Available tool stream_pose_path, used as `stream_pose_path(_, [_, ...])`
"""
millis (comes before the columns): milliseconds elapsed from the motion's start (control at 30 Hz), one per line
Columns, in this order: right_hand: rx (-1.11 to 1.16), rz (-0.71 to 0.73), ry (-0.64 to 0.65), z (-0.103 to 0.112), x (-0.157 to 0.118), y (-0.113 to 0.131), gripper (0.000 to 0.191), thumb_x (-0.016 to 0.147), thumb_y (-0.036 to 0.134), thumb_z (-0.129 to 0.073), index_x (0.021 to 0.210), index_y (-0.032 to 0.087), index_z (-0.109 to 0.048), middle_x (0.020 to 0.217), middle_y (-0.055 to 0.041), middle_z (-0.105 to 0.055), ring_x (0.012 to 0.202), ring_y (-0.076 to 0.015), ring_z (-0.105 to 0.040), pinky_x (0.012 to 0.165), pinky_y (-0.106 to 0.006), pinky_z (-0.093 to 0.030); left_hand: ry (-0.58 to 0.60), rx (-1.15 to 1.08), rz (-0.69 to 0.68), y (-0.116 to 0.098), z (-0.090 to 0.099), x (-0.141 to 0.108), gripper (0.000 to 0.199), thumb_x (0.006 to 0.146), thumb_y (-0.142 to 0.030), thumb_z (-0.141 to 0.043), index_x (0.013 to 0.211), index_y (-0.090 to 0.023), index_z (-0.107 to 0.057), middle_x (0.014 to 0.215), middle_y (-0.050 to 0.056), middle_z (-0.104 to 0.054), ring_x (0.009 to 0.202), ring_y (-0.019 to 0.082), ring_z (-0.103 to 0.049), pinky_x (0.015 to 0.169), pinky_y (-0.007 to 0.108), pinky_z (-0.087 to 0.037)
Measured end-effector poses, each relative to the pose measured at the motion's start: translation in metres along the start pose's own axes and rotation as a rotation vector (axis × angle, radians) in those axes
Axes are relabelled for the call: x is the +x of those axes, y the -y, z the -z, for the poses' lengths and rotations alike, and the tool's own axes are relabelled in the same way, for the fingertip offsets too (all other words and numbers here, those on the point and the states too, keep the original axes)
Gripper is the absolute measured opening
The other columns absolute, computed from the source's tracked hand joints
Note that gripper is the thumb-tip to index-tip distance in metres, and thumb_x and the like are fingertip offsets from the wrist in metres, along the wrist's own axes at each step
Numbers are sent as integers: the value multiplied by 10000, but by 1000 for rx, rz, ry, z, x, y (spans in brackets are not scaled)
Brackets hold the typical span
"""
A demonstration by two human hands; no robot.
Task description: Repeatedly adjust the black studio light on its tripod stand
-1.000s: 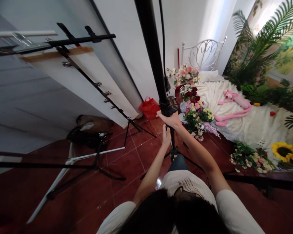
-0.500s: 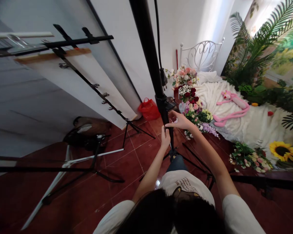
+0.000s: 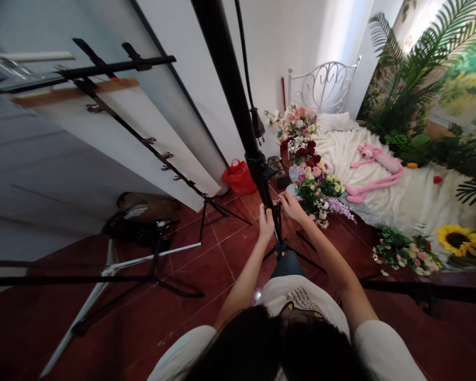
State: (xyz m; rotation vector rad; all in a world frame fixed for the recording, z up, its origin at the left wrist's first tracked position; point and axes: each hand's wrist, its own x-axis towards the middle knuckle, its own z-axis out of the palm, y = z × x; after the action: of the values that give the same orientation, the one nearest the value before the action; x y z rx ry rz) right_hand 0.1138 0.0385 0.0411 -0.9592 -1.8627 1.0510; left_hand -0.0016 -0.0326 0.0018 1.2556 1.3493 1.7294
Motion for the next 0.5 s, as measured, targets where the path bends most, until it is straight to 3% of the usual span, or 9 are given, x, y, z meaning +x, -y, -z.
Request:
stream_pose_path(67, [-41,-47,-50,-5,2,-1,307,927,493,-407,918,202,-506,823,-24,-601,768,-155,-598,793,-285,-484,3,1,-7,-1,0,0,510,908,-637,-355,1116,-204,-526,1067,100,-629,1035,200,-614,990,367,-459])
stream_pose_path(200, [-168,-269,-8,-7,16,4,227,922,405,-481,959,186,-530,670,23,-591,607,-127,-580,666,-243,-473,3,8,-23,1,0,1,493,917,-625,-346,1108,-204,-518,1048,93,-621,1009,192,-614,962,356,-474])
stream_pose_path(267, [-317,-439,76,-6,29,10,184,911,347,-523,914,171,-575,584,30,-572,549,-118,-565,626,-226,-459,-3,26,-34,2,0,2,491,920,-624,-338,1097,-203,-517,1030,87,-621,994,190,-614,959,356,-473])
stream_pose_path(367, [-514,-631,262,-5,52,18,216,866,279,-595,690,155,-613,438,18,-496,464,-118,-520,556,-223,-427,-6,52,-37,3,0,2,495,920,-630,-327,1088,-204,-516,1021,83,-619,1000,190,-608,974,356,-462])
stream_pose_path(433, [-576,-723,370,-5,61,21,300,838,261,-627,562,154,-582,375,9,-446,419,-123,-484,518,-239,-410,-4,58,-28,5,0,2,495,920,-631,-324,1092,-207,-515,1033,83,-618,1011,189,-605,979,353,-460])
stream_pose_path(500, [-538,-755,398,-4,62,21,323,835,248,-623,531,154,-570,352,12,-425,391,-118,-451,492,-244,-400,-5,61,-26,5,1,2,492,921,-627,-325,1096,-208,-515,1036,85,-619,1008,187,-606,972,350,-465])
